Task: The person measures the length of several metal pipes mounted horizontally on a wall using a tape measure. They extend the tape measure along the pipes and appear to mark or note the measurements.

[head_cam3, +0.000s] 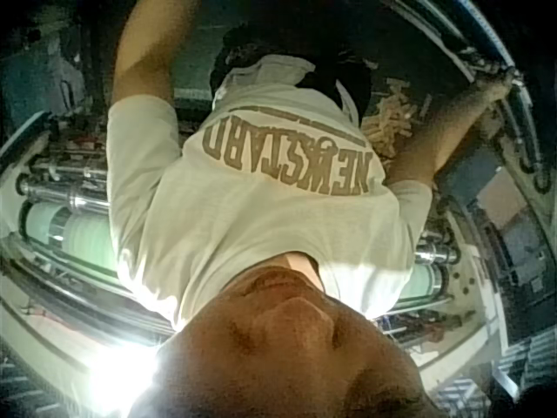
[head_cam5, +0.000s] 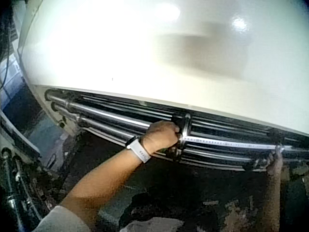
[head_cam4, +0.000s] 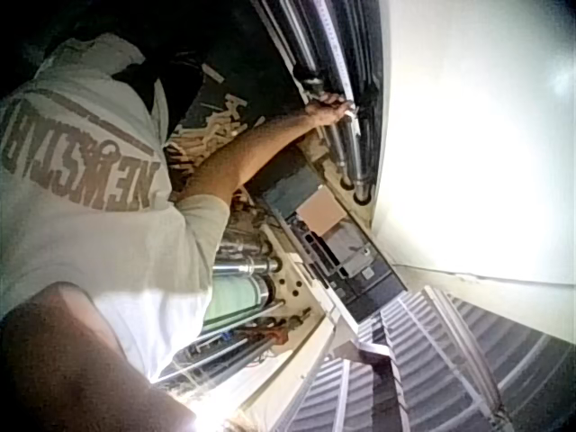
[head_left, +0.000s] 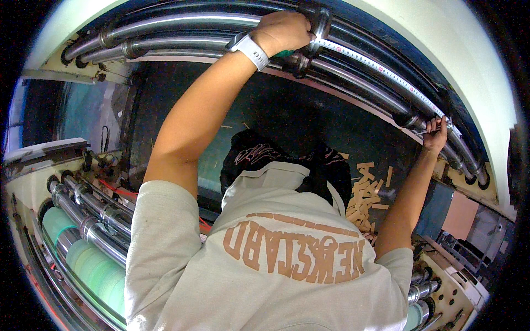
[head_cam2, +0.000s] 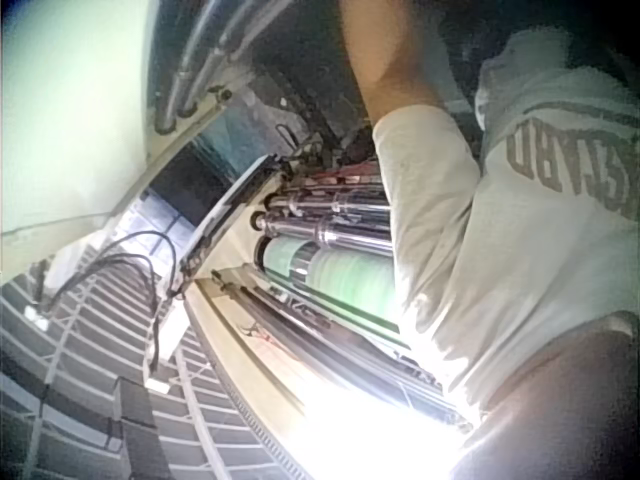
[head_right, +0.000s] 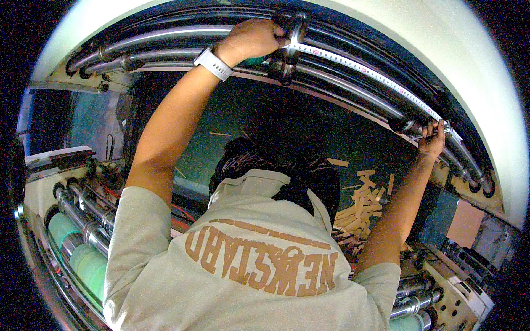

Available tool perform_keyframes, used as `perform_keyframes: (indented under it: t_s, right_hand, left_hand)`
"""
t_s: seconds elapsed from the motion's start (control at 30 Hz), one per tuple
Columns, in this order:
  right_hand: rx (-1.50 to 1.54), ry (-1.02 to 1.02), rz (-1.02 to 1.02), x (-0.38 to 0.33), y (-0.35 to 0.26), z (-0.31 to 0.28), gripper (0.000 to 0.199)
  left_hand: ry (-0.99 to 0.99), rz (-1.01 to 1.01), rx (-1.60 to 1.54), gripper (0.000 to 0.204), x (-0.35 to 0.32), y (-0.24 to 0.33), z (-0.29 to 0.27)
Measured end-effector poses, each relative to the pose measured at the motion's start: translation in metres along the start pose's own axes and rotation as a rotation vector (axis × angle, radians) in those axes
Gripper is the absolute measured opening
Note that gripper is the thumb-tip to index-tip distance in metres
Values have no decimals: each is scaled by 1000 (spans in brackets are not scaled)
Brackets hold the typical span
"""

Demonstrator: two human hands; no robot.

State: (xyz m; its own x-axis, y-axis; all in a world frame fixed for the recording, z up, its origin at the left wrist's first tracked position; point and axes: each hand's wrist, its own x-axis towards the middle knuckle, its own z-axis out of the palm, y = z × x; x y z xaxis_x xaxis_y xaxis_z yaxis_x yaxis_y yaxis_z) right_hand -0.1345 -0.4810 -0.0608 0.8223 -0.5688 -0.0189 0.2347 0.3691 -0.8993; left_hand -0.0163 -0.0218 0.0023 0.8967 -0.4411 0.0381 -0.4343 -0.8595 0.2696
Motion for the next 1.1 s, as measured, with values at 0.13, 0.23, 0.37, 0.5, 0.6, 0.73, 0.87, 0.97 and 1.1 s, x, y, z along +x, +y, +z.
perform_keyframes:
  t_s: [0.13,0.23,0.37,0.5,0.6,0.73,0.87,0.97,1.1]
  right_hand:
    - [3,-56,-8,2,1,-4,24]
    - [-19,-41,-14,7,3,-10,14]
    - [-35,-48,24,9,3,-14,19]
    - [-171,135,7,3,5,-12,18]
    - [-133,89,76,-3,4,-13,14]
    - [-36,136,45,0,7,-8,24]
    - [93,143,18,1,5,-7,24]
    - [106,235,52,0,11,-5,23]
    - [122,242,29,1,15,-6,23]
  left_hand:
    - [28,38,10,31,0,-2,1]
    - [-19,-7,-8,28,3,-2,3]
    - [14,25,3,30,4,-5,5]
    - [61,105,60,29,3,-7,8]
    - [57,70,13,31,2,-11,9]
    - [83,151,27,32,6,-15,7]
    - [18,218,123,33,18,-20,10]
    - [101,275,-67,27,19,-28,21]
    - [130,490,239,19,23,-40,25]
